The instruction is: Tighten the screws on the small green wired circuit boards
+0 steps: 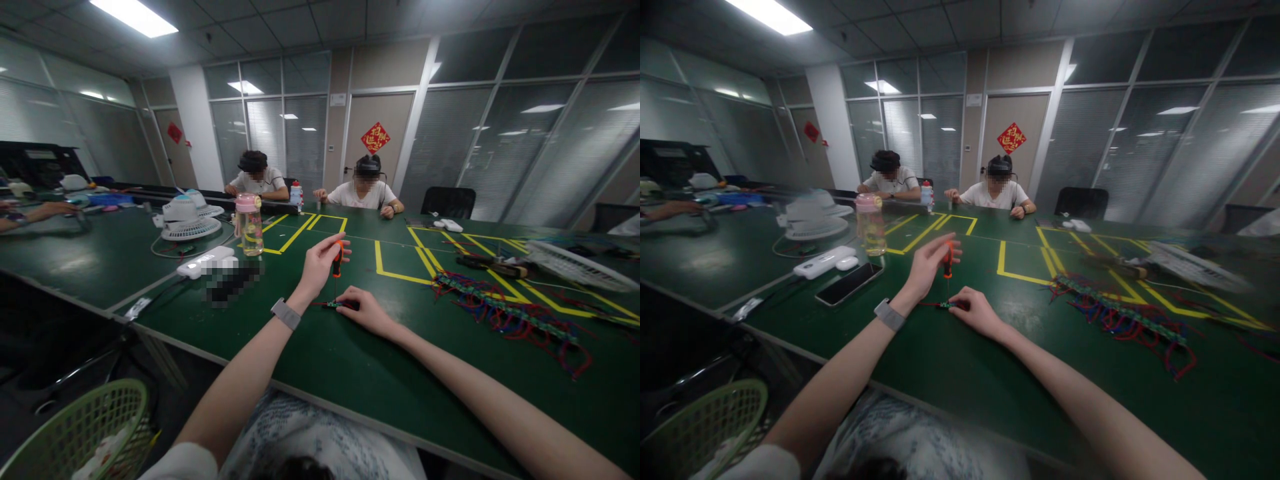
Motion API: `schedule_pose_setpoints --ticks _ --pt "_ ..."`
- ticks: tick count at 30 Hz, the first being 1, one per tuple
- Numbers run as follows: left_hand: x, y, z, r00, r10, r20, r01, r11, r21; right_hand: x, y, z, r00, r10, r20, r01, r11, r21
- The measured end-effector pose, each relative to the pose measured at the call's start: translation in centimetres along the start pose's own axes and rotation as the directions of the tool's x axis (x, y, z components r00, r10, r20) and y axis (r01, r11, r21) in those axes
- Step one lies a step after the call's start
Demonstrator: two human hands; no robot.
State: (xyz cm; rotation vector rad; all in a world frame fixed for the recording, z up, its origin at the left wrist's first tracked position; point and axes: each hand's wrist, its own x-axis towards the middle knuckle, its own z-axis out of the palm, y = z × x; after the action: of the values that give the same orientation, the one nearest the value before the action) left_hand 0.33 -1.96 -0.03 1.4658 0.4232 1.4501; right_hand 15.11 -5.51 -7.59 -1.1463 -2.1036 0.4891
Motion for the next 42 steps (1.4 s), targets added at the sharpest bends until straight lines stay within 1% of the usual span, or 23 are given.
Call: schedule_pose_setpoints --ticks 4,6,8,10,12,14,17,19,21,23,25,27,29,31,32,33,34,36,38,40,42 --pt "-0.08 0.07 -0.26 0.993 0.102 -0.052 -0.089 0.973 0.213 -0.03 -0.05 -0.04 1.000 -0.001 -0.004 0.001 1.000 -0.005" --pt "0.03 -0.08 -0.46 0.987 0.145 -0.065 -0.123 0.956 0.265 -0.04 -0.06 -0.05 1.000 -0.001 -0.004 0.001 1.000 -0.008" --pt "0.17 -0.31 -0.52 0.990 0.129 -0.058 -0.116 0.975 0.191 -0.03 -0.02 -0.03 1.000 -0.002 0.001 0.002 1.000 -0.010" --pt "0.21 -0.44 -0.41 0.997 0.072 -0.029 -0.070 0.995 0.068 -0.02 0.10 0.01 1.000 -0.002 0.001 0.002 1.000 -0.012" --pt "0.12 -0.37 -0.23 0.999 0.033 -0.012 -0.032 0.999 0.025 0.00 0.23 0.07 1.000 -0.004 -0.001 0.004 1.000 -0.014" --pt "-0.03 -0.14 -0.13 0.999 0.048 -0.025 -0.046 0.995 0.092 0.02 0.31 0.12 1.000 -0.008 -0.003 0.008 1.000 -0.015" --pt "-0.11 0.14 -0.28 0.989 0.131 -0.072 -0.108 0.958 0.264 0.03 0.29 0.13 1.000 -0.011 -0.003 0.011 1.000 -0.015" --pt "0.00 0.06 -0.47 0.981 0.168 -0.092 -0.133 0.944 0.302 0.03 0.21 0.12 1.000 -0.009 -0.002 0.009 1.000 -0.017" --pt "0.16 -0.20 -0.55 0.987 0.141 -0.079 -0.121 0.969 0.215 0.02 0.13 0.10 1.000 -0.007 -0.004 0.007 1.000 -0.019" --pt "0.26 -0.47 -0.45 0.997 0.064 -0.035 -0.061 0.995 0.072 0.02 0.08 0.07 1.000 -0.008 -0.006 0.008 1.000 -0.017" --pt "0.24 -0.59 -0.25 1.000 0.002 -0.003 -0.002 1.000 0.000 0.01 0.05 0.04 1.000 -0.007 -0.004 0.007 1.000 -0.014" --pt "0.13 -0.49 -0.12 1.000 0.000 -0.014 0.001 0.999 0.042 0.00 0.03 0.00 1.000 -0.006 0.001 0.006 1.000 -0.010" --pt "0.02 -0.29 -0.18 0.996 0.062 -0.063 -0.050 0.983 0.175 -0.02 0.00 -0.02 1.000 -0.005 0.001 0.005 1.000 -0.005" --pt "0.02 -0.14 -0.39 0.983 0.139 -0.117 -0.097 0.946 0.309 -0.04 -0.02 -0.02 1.000 -0.004 0.001 0.004 1.000 -0.001" --pt "0.06 -0.13 -0.50 0.978 0.164 -0.132 -0.111 0.935 0.337 -0.04 -0.03 -0.02 1.000 -0.003 0.001 0.003 1.000 0.000" --pt "0.13 -0.17 -0.58 0.975 0.170 -0.140 -0.117 0.939 0.323 -0.05 -0.04 -0.02 1.000 -0.002 0.001 0.002 1.000 0.001" --pt "0.21 -0.24 -0.62 0.979 0.153 -0.138 -0.111 0.956 0.270 -0.05 -0.04 -0.02 1.000 -0.003 0.002 0.003 1.000 0.001" --pt "0.33 -0.43 -0.56 0.991 0.086 -0.105 -0.074 0.991 0.112 -0.05 -0.04 -0.01 1.000 -0.005 0.002 0.005 1.000 -0.003" --pt "0.32 -0.54 -0.39 0.996 0.038 -0.079 -0.036 0.999 0.024 -0.04 -0.02 0.00 1.000 -0.005 0.001 0.005 1.000 -0.010" --pt "0.20 -0.48 -0.28 0.995 0.048 -0.085 -0.042 0.997 0.070 -0.02 0.01 0.02 1.000 -0.004 -0.002 0.004 1.000 -0.012" --pt "0.07 -0.33 -0.33 0.987 0.114 -0.111 -0.091 0.976 0.199 0.00 0.06 0.04 1.000 -0.001 -0.001 0.001 1.000 -0.014"
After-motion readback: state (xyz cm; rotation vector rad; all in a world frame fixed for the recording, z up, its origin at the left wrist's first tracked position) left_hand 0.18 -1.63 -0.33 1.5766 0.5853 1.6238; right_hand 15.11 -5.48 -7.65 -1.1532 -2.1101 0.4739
